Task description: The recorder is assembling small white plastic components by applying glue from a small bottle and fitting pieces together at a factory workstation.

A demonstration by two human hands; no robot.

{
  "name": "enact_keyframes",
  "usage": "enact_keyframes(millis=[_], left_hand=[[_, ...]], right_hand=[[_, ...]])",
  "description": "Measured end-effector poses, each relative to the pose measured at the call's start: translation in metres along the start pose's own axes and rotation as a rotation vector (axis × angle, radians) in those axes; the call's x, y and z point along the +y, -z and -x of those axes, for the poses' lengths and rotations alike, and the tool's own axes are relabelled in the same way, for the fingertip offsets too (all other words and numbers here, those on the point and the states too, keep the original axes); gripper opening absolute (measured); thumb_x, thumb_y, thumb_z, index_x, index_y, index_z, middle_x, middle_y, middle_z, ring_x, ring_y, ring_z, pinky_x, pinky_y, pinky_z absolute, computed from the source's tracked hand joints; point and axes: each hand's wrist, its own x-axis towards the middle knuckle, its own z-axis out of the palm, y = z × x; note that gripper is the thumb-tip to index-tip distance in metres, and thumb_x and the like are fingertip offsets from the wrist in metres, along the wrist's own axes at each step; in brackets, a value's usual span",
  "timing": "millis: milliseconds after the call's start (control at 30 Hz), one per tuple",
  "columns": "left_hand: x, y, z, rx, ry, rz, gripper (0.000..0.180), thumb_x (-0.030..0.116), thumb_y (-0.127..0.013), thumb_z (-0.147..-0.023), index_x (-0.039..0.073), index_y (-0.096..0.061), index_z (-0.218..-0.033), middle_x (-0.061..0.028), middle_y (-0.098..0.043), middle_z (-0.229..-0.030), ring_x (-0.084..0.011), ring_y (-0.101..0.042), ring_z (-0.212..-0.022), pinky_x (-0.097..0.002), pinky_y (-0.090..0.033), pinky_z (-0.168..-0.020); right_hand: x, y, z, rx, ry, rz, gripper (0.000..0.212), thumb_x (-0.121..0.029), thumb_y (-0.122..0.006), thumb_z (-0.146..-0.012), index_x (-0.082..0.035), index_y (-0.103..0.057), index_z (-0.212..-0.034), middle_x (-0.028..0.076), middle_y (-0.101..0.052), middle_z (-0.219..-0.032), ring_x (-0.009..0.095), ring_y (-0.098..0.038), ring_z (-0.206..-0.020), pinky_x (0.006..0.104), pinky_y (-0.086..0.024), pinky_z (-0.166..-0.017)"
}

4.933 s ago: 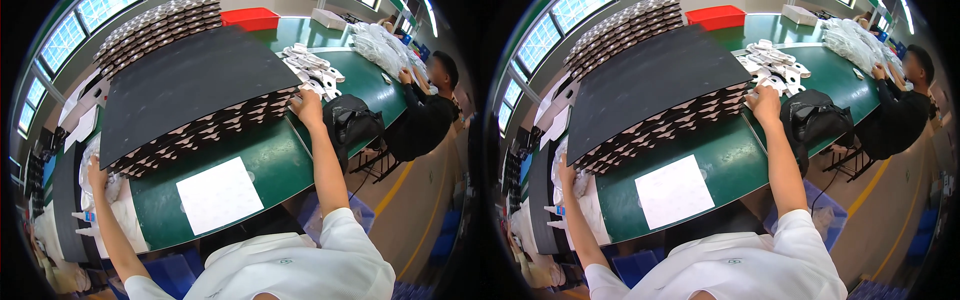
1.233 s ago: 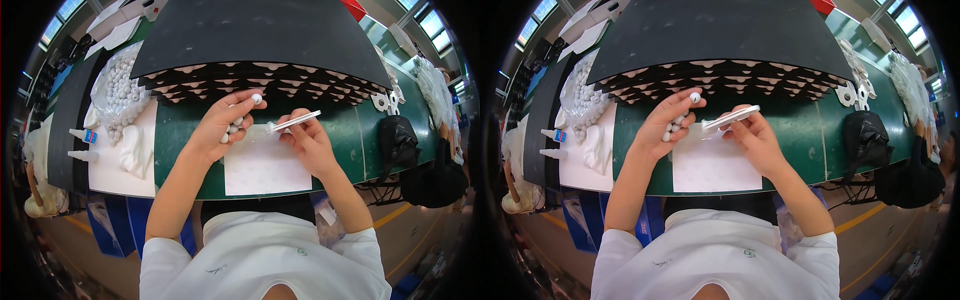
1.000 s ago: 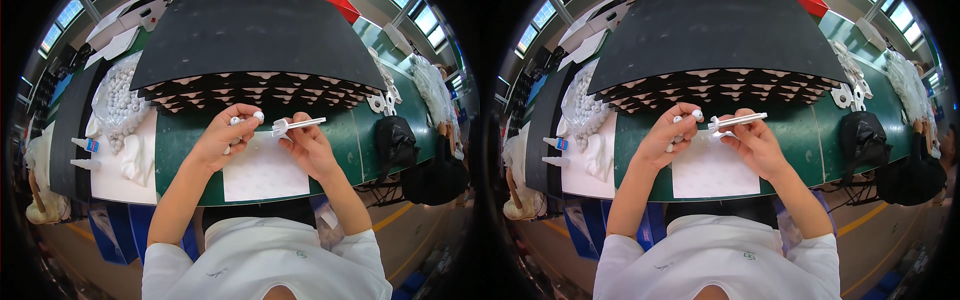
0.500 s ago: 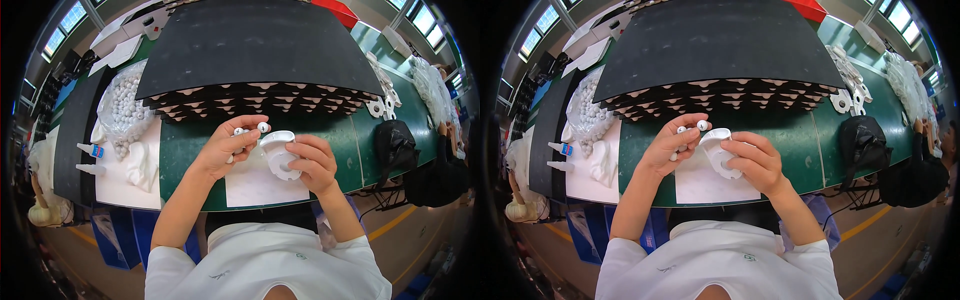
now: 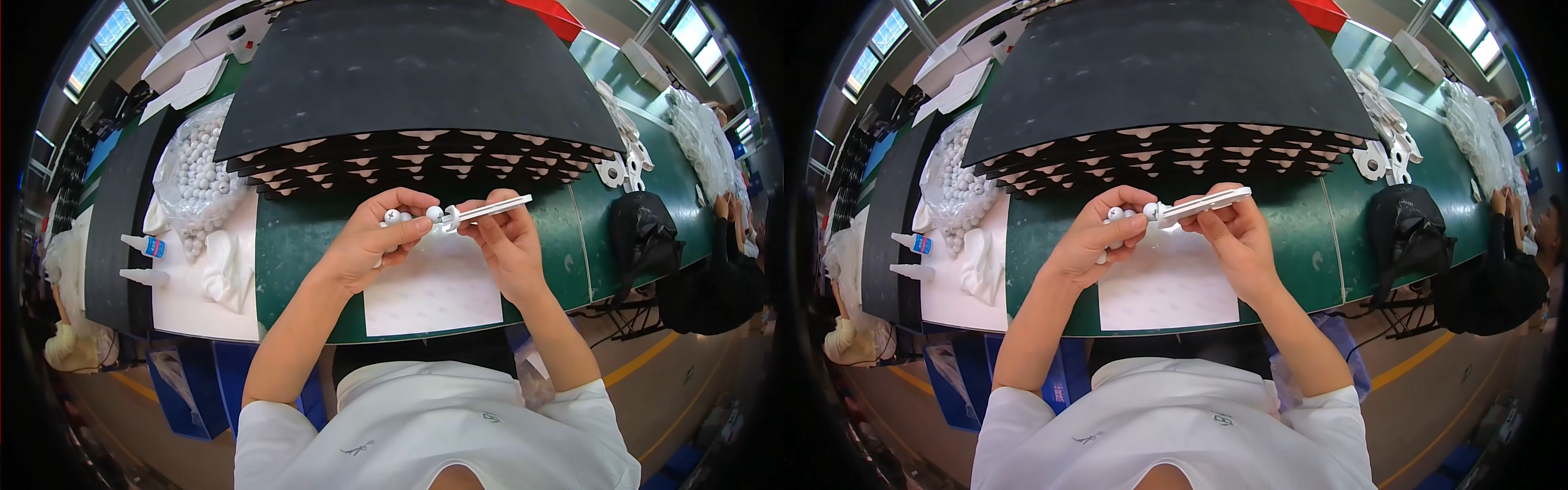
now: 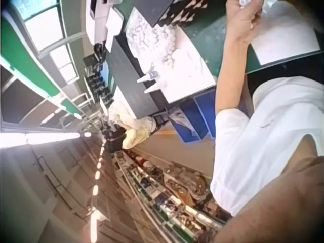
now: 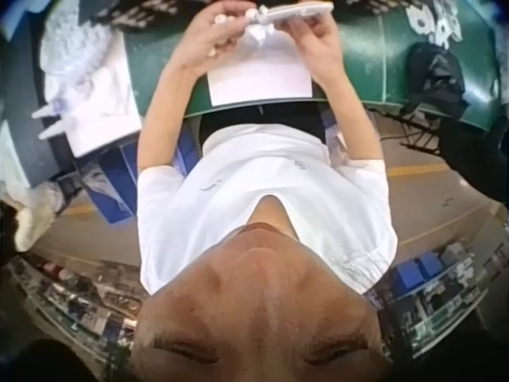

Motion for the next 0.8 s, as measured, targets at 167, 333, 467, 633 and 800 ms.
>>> enact_keyframes(millis=[167, 333, 467, 633, 800], left_hand=[[-0.002, 0.002, -0.001, -0.008, 0.0, -0.035, 0.019, 0.011, -0.068, -0.077, 0.007, -0.059, -0.093, 0.004, -0.049, -0.066, -0.0022, -0.04, -0.053, -0.0169, -0.027, -0.043], [0.002, -0.003, 0.0, -0.013, -0.066, -0.099, 0.016, 0.008, -0.07, -0.074, 0.007, -0.059, -0.086, 0.0037, -0.051, -0.066, -0.0015, -0.039, -0.05, -0.0165, -0.027, -0.042], [0.001, -0.007, -0.001, 0.006, -0.051, -0.087, 0.016, 0.008, -0.072, -0.073, 0.007, -0.058, -0.081, 0.0039, -0.051, -0.065, -0.0016, -0.04, -0.05, -0.0167, -0.027, -0.041], [-0.006, -0.007, -0.006, 0.036, -0.217, -0.274, 0.03, 0.005, -0.077, -0.063, 0.009, -0.048, -0.063, 0.0037, -0.05, -0.064, -0.0036, -0.043, -0.056, -0.0184, -0.034, -0.048], [-0.007, -0.004, -0.005, 0.07, -0.372, -0.242, 0.036, -0.001, -0.077, -0.056, 0.01, -0.043, -0.059, 0.0028, -0.048, -0.063, -0.0045, -0.045, -0.058, -0.0195, -0.037, -0.051]], right_hand=[[0.001, 0.001, 0.0, 0.017, -0.031, 0.029, 0.011, -0.008, -0.047, -0.091, -0.008, -0.043, -0.101, 0.011, -0.058, -0.105, 0.017, -0.056, -0.093, 0.0328, -0.045, -0.084], [0.001, 0.003, 0.0, 0.032, -0.038, 0.006, 0.016, -0.008, -0.048, -0.091, -0.007, -0.043, -0.106, 0.009, -0.057, -0.106, 0.017, -0.056, -0.095, 0.0337, -0.046, -0.084], [0.001, 0.005, 0.0, 0.015, -0.051, 0.034, 0.021, -0.007, -0.048, -0.091, -0.007, -0.043, -0.111, 0.008, -0.057, -0.106, 0.017, -0.056, -0.097, 0.0339, -0.046, -0.084], [-0.005, 0.006, -0.001, -0.052, -0.067, 0.029, 0.023, -0.006, -0.049, -0.09, -0.005, -0.043, -0.111, 0.008, -0.058, -0.099, 0.015, -0.058, -0.087, 0.0293, -0.047, -0.075], [-0.04, -0.014, -0.013, -0.157, 0.091, 0.345, 0.027, -0.001, -0.055, -0.085, -0.001, -0.045, -0.11, 0.008, -0.058, -0.093, 0.013, -0.058, -0.08, 0.0254, -0.048, -0.067]])
